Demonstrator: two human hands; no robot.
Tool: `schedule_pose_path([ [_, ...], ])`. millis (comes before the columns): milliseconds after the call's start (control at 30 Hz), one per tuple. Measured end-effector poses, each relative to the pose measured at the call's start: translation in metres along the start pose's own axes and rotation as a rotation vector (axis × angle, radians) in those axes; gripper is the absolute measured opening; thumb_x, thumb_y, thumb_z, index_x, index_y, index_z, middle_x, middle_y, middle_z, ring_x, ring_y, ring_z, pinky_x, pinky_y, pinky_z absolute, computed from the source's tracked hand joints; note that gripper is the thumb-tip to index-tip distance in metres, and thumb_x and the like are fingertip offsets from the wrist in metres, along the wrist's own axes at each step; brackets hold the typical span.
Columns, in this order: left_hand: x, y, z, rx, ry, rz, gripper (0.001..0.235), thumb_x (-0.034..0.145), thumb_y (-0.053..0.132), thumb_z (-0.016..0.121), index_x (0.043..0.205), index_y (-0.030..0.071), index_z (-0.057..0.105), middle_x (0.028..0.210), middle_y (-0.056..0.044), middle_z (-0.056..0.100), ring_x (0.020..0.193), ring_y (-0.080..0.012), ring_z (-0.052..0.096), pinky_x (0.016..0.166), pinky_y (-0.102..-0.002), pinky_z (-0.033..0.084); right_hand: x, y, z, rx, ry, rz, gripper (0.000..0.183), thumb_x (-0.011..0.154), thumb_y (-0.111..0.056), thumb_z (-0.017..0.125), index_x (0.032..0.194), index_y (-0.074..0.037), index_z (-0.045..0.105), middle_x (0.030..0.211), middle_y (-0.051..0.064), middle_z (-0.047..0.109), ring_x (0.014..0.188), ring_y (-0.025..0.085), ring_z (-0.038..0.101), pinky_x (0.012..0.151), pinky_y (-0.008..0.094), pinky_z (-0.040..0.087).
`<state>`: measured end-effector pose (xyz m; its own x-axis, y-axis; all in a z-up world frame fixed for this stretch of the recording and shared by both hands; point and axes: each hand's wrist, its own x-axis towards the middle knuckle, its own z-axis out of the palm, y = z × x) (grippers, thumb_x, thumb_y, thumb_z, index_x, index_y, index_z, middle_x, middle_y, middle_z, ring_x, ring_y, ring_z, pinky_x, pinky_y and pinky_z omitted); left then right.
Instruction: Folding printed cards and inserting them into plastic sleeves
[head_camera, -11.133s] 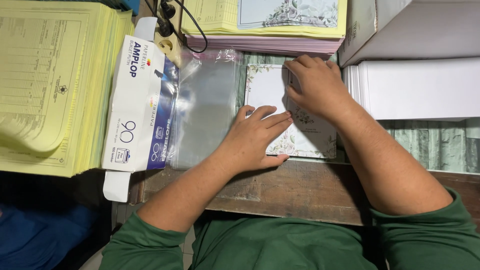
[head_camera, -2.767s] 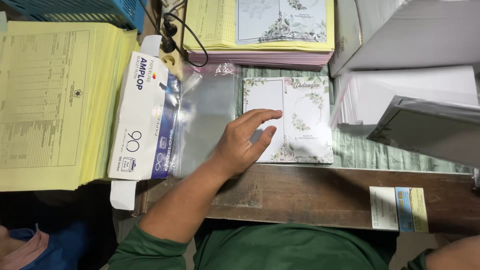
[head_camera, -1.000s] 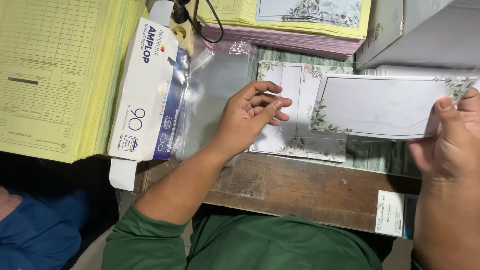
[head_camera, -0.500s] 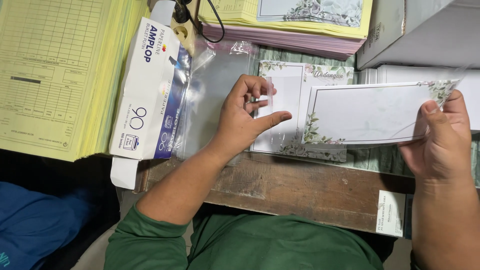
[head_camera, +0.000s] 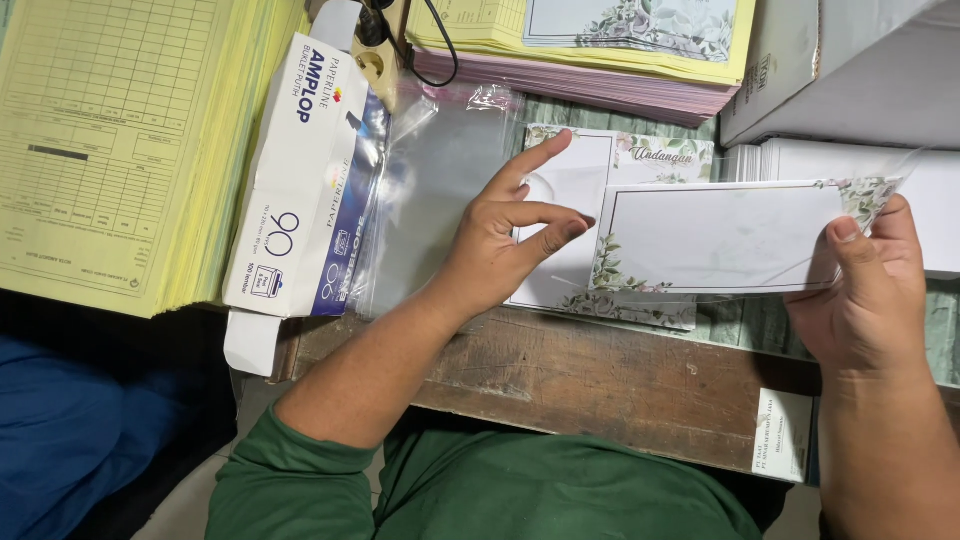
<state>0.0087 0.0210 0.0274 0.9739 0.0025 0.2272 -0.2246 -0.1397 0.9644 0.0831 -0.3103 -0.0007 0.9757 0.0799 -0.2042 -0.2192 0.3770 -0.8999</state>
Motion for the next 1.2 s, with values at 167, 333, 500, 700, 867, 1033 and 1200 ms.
schedule_pose_path([
  [167,-0.002,-0.001,-0.001,-0.013,-0.066,-0.112,0.021,0.094,0.031,0.074,0.107,0.015,0.078,0.164,-0.005,0.04,0.156,-0.0291,0.037,0.129,-0.055,0.031,-0.003,0.004,-0.004,-0.012,-0.01,0.019,0.033,0.102,-0.017,0.073,0.119,-0.028,0.047,0.125,-0.008,0.062,0.114,0.006,0.065,0.103,0.029,0.062],
  [333,-0.004,0.006,-0.001,0.01,-0.113,-0.051,0.012,0.089,0.025,0.083,0.098,0.019,0.078,0.165,-0.002,0.037,0.159,-0.0257,0.032,0.135,-0.053,0.023,-0.006,0.001,0.005,-0.109,-0.033,-0.059,0.037,0.101,-0.024,0.074,0.13,-0.026,0.051,0.131,-0.01,0.063,0.12,0.002,0.064,0.103,0.017,0.06],
  [500,0.0,0.003,-0.002,0.069,-0.011,-0.001,0.011,0.093,0.021,0.078,0.085,0.013,0.078,0.159,-0.004,0.045,0.154,-0.0277,0.04,0.131,-0.049,0.03,-0.004,0.013,-0.011,-0.035,-0.026,-0.093,0.043,0.099,-0.022,0.078,0.13,-0.027,0.049,0.126,-0.004,0.063,0.116,0.01,0.066,0.104,0.031,0.06],
  [700,0.003,0.011,-0.024,0.015,0.217,0.027,0.013,0.099,0.025,0.066,0.093,0.012,0.065,0.149,-0.009,0.046,0.138,-0.0285,0.048,0.107,-0.046,0.048,0.016,0.015,-0.04,-0.04,0.234,-0.077,0.023,0.099,-0.037,0.075,0.114,-0.032,0.059,0.108,-0.025,0.06,0.09,-0.012,0.061,0.076,0.003,0.043],
  [867,-0.001,0.001,-0.034,-0.069,0.531,-0.047,0.04,0.111,0.037,0.04,0.143,0.015,0.048,0.133,-0.009,0.065,0.116,-0.0213,0.063,0.097,-0.034,0.055,0.007,0.004,-0.029,0.049,0.485,-0.168,0.021,0.098,-0.026,0.075,0.117,-0.016,0.077,0.112,-0.004,0.082,0.106,0.004,0.082,0.085,0.007,0.069],
  [1033,0.009,-0.009,-0.04,-0.516,0.974,0.121,0.07,0.101,0.041,0.045,0.159,0.006,0.025,0.157,-0.027,0.041,0.145,-0.0379,0.045,0.123,-0.054,0.041,-0.03,0.039,0.005,-0.375,-0.047,-0.63,0.044,0.127,-0.034,0.037,0.164,-0.009,0.036,0.152,0.025,0.05,0.147,0.046,0.057,0.123,0.052,0.055],
  [1200,0.008,-0.003,-0.046,-0.603,1.225,0.112,0.095,0.091,0.041,0.053,0.161,0.001,0.003,0.169,-0.017,0.013,0.158,-0.0247,0.011,0.127,-0.046,0.008,-0.057,0.005,0.141,-0.96,-0.758,-1.031,0.024,0.108,-0.002,0.052,0.131,0.002,0.059,0.137,0.024,0.063,0.135,0.048,0.061,0.121,0.06,0.048],
])
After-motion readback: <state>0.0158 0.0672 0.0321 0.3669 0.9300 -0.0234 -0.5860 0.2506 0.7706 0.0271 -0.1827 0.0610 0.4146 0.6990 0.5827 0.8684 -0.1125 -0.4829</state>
